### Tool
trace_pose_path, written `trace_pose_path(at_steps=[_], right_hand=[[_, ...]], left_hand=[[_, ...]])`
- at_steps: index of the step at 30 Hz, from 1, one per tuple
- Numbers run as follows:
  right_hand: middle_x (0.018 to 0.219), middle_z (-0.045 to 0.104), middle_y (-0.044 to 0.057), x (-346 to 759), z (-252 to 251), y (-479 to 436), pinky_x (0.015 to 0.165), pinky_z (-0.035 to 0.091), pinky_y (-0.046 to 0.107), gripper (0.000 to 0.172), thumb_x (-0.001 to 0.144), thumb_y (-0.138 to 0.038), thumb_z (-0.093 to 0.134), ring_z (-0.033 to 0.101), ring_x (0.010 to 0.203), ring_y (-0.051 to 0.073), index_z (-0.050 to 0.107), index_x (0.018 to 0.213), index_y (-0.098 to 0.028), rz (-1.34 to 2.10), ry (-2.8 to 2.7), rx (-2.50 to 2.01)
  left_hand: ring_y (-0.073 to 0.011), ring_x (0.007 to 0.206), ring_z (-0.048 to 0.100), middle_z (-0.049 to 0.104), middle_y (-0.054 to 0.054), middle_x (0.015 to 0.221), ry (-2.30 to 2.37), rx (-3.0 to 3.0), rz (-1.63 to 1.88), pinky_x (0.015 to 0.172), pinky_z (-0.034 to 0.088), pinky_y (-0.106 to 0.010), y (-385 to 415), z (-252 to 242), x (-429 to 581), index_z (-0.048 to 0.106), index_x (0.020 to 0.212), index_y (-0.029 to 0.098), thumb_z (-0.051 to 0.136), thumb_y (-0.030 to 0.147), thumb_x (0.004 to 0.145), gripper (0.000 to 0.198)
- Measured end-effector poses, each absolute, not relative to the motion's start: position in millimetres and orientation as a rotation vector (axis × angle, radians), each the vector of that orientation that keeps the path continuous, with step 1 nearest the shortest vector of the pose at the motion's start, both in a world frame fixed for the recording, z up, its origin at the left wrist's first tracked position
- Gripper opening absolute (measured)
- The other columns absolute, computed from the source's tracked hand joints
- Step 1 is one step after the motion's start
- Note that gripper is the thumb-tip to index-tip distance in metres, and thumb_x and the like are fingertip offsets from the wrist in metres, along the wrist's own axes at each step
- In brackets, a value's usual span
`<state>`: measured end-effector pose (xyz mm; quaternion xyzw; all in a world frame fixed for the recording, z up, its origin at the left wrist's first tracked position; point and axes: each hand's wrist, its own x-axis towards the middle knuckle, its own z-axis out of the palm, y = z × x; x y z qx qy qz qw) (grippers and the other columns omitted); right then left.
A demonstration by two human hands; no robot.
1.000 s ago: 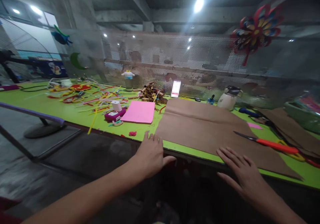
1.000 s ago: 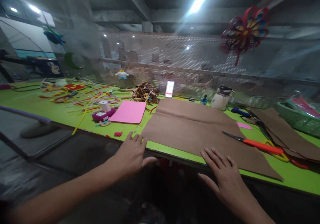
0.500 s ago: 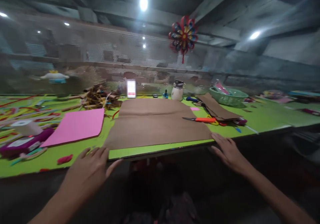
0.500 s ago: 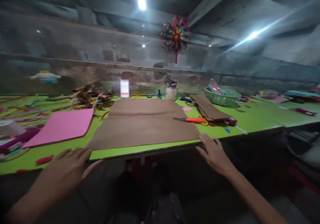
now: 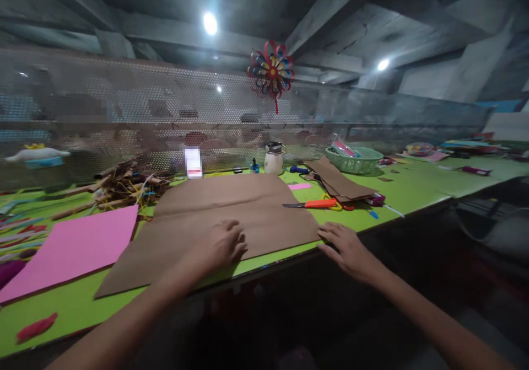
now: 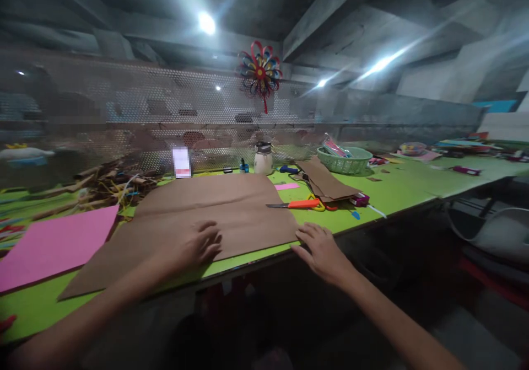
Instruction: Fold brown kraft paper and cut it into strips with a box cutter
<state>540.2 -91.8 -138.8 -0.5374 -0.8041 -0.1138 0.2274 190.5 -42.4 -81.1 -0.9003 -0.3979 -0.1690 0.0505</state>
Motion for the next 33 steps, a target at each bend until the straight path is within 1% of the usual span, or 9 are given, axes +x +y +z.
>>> trace_pose_path(at_steps=[5, 9, 12, 20, 22, 25, 28, 30, 33], right_hand=[[0.124, 0.057, 0.015, 567.1, -99.1, -18.9, 0.098, 0.038, 0.038, 0.031, 0.091, -0.023, 0.045, 0.048, 0.116, 0.025, 0.059, 0.117, -0.015, -0.335, -2.306, -1.625], [0.1, 0.063, 0.015, 569.7, -93.5, 32.7, 0.081, 0.041, 0.032, 0.019, 0.088, -0.021, 0.049, 0.056, 0.095, 0.024, 0.065, 0.095, -0.013, -0.264, -2.43, -1.699], [0.091, 0.062, 0.013, 569.4, -96.7, 44.7, 0.072, 0.039, 0.027, 0.02, 0.089, -0.02, 0.045, 0.055, 0.083, 0.02, 0.064, 0.086, -0.013, -0.226, -2.502, -1.685], [0.092, 0.06, 0.011, 612.3, -76.1, 24.3, 0.072, 0.04, 0.028, 0.025, 0.088, -0.026, 0.046, 0.055, 0.084, 0.021, 0.064, 0.099, -0.012, -0.17, -2.528, -1.599], [0.089, 0.061, 0.01, 622.7, -75.0, 20.5, 0.071, 0.042, 0.029, 0.032, 0.089, -0.032, 0.043, 0.057, 0.081, 0.021, 0.065, 0.103, -0.013, -0.024, -2.5, -1.542], [0.075, 0.063, 0.005, 631.9, -77.7, 17.4, 0.059, 0.044, 0.028, 0.047, 0.09, -0.046, 0.043, 0.058, 0.064, 0.018, 0.057, 0.119, -0.012, 0.462, -2.32, -1.512], [0.066, 0.06, 0.001, 637.3, -77.8, 15.7, 0.051, 0.044, 0.026, 0.052, 0.088, -0.054, 0.044, 0.056, 0.054, 0.015, 0.058, 0.116, -0.012, 0.848, -2.165, -1.501], [0.068, 0.061, 0.001, 639.7, -75.6, 15.0, 0.05, 0.045, 0.025, 0.049, 0.088, -0.055, 0.044, 0.055, 0.054, 0.013, 0.062, 0.108, -0.014, 0.915, -2.147, -1.481], [0.071, 0.06, 0.001, 640.6, -74.7, 15.4, 0.048, 0.042, 0.023, 0.049, 0.087, -0.055, 0.047, 0.055, 0.052, 0.012, 0.063, 0.112, -0.016, 0.934, -2.183, -1.5]], left_hand=[[-0.023, 0.094, 0.055, 0.059, -0.009, 0.102, -1.097, -2.849, -0.347, 0.081, 0.043, -0.033, -4.2, -91.6, 238.9, 0.059, 0.106, 0.02, 0.042, 0.049, 0.091, 0.038], [-0.0258, 0.091, 0.055, 0.06, -0.011, 0.094, -1.17, -2.805, -0.264, 0.08, 0.042, -0.036, 11.9, -90.8, 262.5, 0.062, 0.095, 0.016, 0.039, 0.054, 0.09, 0.045], [-0.0267, 0.088, 0.053, 0.058, -0.012, 0.09, -1.241, -2.742, -0.274, 0.078, 0.042, -0.037, 18.5, -92.5, 278.8, 0.064, 0.085, 0.015, 0.044, 0.056, 0.087, 0.045], [-0.0229, 0.084, 0.05, 0.051, -0.007, 0.09, -1.408, -2.831, -0.561, 0.074, 0.041, -0.034, 32.5, -107.1, 282.4, 0.059, 0.089, 0.018, 0.059, 0.051, 0.078, 0.034], [-0.0235, 0.084, 0.049, 0.051, -0.006, 0.088, -1.409, -2.831, -0.59, 0.073, 0.041, -0.035, 33.7, -108.3, 282.1, 0.058, 0.087, 0.018, 0.059, 0.051, 0.078, 0.034], [-0.023, 0.084, 0.048, 0.051, -0.007, 0.09, -1.358, -2.838, -0.638, 0.073, 0.04, -0.035, 32.6, -108.8, 283.0, 0.054, 0.084, 0.018, 0.058, 0.046, 0.079, 0.029], [-0.0213, 0.08, 0.048, 0.052, -0.006, 0.088, -1.33, -2.868, -0.669, 0.069, 0.04, -0.033, 30.0, -109.0, 283.5, 0.05, 0.083, 0.018, 0.057, 0.04, 0.08, 0.024], [-0.0201, 0.076, 0.048, 0.053, -0.005, 0.085, -1.365, -2.875, -0.702, 0.066, 0.039, -0.032, 29.1, -109.9, 283.4, 0.048, 0.084, 0.019, 0.057, 0.04, 0.081, 0.023], [-0.0192, 0.075, 0.048, 0.054, -0.004, 0.083, -1.386, -2.887, -0.777, 0.065, 0.039, -0.031, 29.7, -112.2, 283.3, 0.046, 0.086, 0.019, 0.056, 0.036, 0.082, 0.02]])
